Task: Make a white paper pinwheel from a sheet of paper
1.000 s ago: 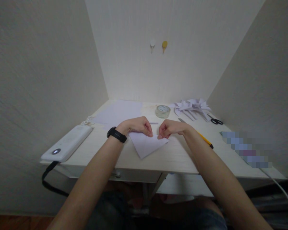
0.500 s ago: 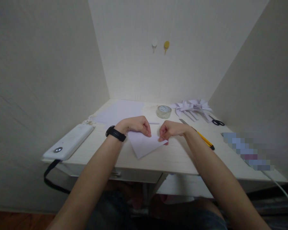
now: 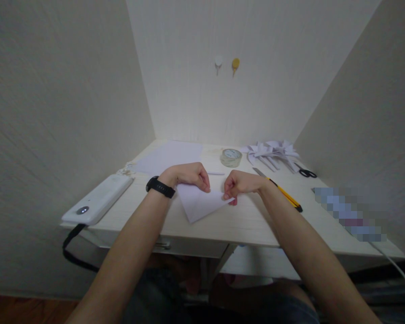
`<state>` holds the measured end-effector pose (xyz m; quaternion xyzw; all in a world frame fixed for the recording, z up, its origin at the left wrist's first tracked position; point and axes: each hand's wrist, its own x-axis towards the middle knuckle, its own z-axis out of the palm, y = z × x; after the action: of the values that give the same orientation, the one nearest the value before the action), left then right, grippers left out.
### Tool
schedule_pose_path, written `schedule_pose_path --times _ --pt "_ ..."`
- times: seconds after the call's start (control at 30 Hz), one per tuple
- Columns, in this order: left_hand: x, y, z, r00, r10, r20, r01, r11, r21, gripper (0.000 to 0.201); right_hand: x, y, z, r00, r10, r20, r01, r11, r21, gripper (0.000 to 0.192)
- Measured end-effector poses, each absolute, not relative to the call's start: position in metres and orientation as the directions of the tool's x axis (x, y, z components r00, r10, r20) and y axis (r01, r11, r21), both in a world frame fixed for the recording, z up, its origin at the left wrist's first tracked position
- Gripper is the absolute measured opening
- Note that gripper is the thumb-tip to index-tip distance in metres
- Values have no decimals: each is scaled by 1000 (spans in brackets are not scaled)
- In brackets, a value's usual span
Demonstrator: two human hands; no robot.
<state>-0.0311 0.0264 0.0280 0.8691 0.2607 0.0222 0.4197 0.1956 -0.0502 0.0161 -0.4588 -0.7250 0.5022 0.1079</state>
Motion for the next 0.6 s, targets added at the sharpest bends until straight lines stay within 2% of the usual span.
schedule_pose_path --times 0.27,0.6 --pt "-34 28 28 878 448 -168 407 -516 754 16 197 -51 16 -558 774 -300 554 78 -829 30" --pt "-42 30 32 857 481 -186 441 -499 746 21 195 -49 15 -558 786 -267 499 60 -865 32"
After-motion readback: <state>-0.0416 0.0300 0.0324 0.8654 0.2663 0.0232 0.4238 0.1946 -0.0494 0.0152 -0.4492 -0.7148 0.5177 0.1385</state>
